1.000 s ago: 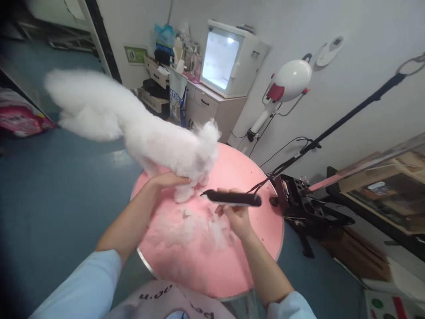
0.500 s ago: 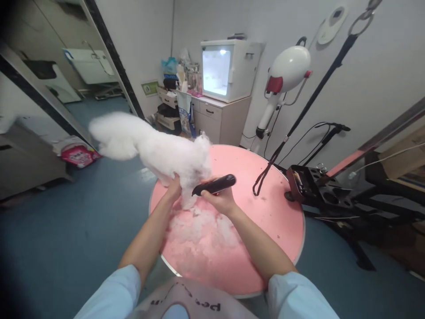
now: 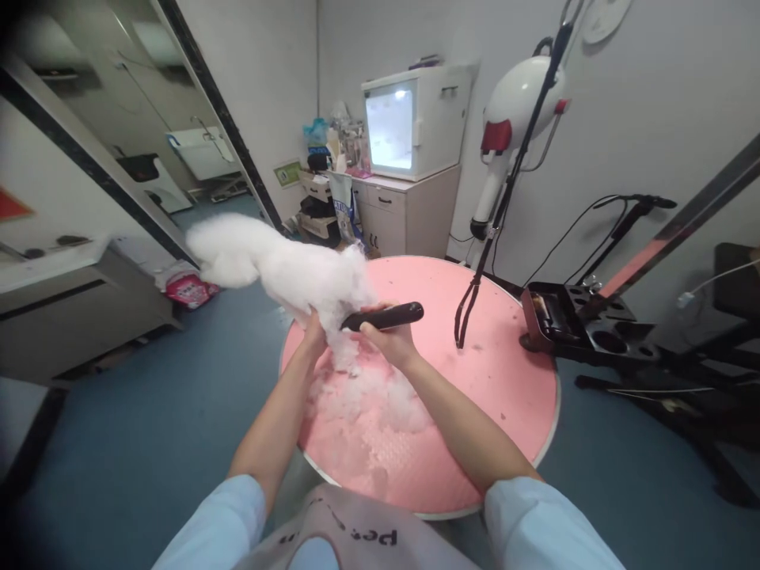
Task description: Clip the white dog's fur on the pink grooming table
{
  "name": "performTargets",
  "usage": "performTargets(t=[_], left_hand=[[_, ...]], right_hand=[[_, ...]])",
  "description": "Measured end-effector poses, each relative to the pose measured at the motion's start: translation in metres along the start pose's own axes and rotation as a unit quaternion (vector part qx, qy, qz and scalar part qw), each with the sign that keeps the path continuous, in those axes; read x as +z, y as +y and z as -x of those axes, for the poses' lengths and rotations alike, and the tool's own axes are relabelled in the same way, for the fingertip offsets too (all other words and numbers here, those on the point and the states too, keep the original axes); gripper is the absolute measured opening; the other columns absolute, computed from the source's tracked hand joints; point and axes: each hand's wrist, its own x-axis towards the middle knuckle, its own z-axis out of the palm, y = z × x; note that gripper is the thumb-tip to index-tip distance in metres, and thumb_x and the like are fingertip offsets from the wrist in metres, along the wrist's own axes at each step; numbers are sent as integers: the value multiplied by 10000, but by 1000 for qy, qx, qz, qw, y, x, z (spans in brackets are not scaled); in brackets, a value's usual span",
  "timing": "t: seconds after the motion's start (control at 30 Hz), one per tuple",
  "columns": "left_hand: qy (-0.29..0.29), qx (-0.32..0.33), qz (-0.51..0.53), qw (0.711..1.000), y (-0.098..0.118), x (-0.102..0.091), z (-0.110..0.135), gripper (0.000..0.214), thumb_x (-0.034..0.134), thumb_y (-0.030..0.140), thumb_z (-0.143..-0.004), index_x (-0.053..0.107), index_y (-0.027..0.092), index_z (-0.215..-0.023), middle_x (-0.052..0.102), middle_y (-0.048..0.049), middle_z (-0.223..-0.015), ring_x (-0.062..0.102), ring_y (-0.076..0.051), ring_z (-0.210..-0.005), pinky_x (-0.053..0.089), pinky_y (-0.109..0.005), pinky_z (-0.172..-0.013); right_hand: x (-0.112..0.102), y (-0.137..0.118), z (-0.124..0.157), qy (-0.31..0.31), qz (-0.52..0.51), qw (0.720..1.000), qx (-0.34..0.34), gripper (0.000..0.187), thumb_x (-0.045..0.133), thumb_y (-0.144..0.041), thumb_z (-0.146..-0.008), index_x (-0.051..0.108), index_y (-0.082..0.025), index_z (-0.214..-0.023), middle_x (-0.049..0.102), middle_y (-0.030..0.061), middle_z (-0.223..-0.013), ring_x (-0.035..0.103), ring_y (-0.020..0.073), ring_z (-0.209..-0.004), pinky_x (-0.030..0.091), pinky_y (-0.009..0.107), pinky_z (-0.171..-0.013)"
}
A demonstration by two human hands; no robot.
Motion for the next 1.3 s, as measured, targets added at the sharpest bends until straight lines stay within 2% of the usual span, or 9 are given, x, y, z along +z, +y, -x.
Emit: performTargets(t=[0.07, 0.2, 0.27, 0.43, 0.6, 0.77, 0.97, 1.1, 1.3], left_hand=[[10, 10, 4, 1000, 2, 2, 3, 653, 298, 657, -984, 692, 170, -1170, 730, -95, -1158, 647, -205, -1134, 500, -266, -982], [-5, 9, 20, 1000, 6, 4, 5, 671, 285, 667, -983, 713, 162, -1096, 752, -87, -998, 666, -200, -1059, 534, -255, -892], [-17, 2, 21, 1000, 7, 5, 5, 697, 286, 698, -965, 718, 162, -1074, 749, -87, -951, 676, -196, -989, 543, -247, -829], [-24, -10, 52, 998, 8, 8, 1, 783, 255, 764, -922, 716, 139, -1020, 734, -93, -869, 673, -206, -865, 543, -274, -748], [-47, -29, 79, 995, 4, 12, -3, 759, 262, 767, -922, 714, 162, -1001, 736, -81, -852, 683, -225, -969, 546, -276, -800], [-72, -103, 95, 988, 3, 12, -6, 806, 273, 838, -862, 711, 165, -932, 718, -95, -786, 696, -250, -965, 556, -315, -815], [-114, -125, 107, 980, -3, 20, -13, 735, 471, 838, -788, 694, 141, -864, 607, -41, -561, 665, -202, -655, 525, -287, -641], [-139, -120, 116, 976, -6, 29, -16, 663, 605, 796, -735, 674, 141, -812, 612, -16, -539, 578, -134, -470, 451, -242, -490], [-143, -120, 146, 971, -5, 39, -16, 462, 739, 595, -779, 638, 147, -733, 622, 11, -557, 566, -98, -452, 438, -215, -458]], right_hand=[[2, 0, -4, 2, -7, 1000, 10, 326, 802, -336, -682, 610, -250, -932, 738, 55, -1046, 704, 252, -974, 590, 425, -845], [0, 12, -8, -100, 3, 993, 61, 299, 804, -263, -612, 654, -221, -867, 746, 57, -952, 715, 254, -925, 583, 417, -849], [-5, 16, -10, -122, -1, 989, 79, 279, 794, -249, -597, 667, -206, -841, 753, 58, -925, 720, 249, -895, 587, 406, -825], [-5, 13, -15, -13, 21, 997, 73, 215, 775, -261, -634, 672, -212, -817, 754, 38, -859, 714, 218, -811, 590, 373, -760], [7, 14, -1, -15, 37, 996, 83, 217, 772, -280, -666, 672, -216, -847, 753, 47, -908, 727, 231, -858, 594, 377, -776], [1, 8, 14, 40, 113, 990, 81, 224, 789, -300, -663, 657, -226, -828, 742, 28, -844, 720, 222, -797, 584, 355, -720], [-1, 11, 28, 50, 142, 985, 89, 264, 798, -364, -680, 668, -221, -860, 748, 43, -861, 712, 226, -773, 576, 358, -688], [-9, 14, 41, 13, 144, 983, 111, 266, 813, -371, -660, 679, -212, -826, 746, 41, -815, 711, 232, -749, 583, 363, -672], [-16, -7, 24, 134, 123, 983, 38, 262, 778, -398, -728, 671, -227, -895, 761, 58, -930, 706, 222, -777, 597, 373, -698]])
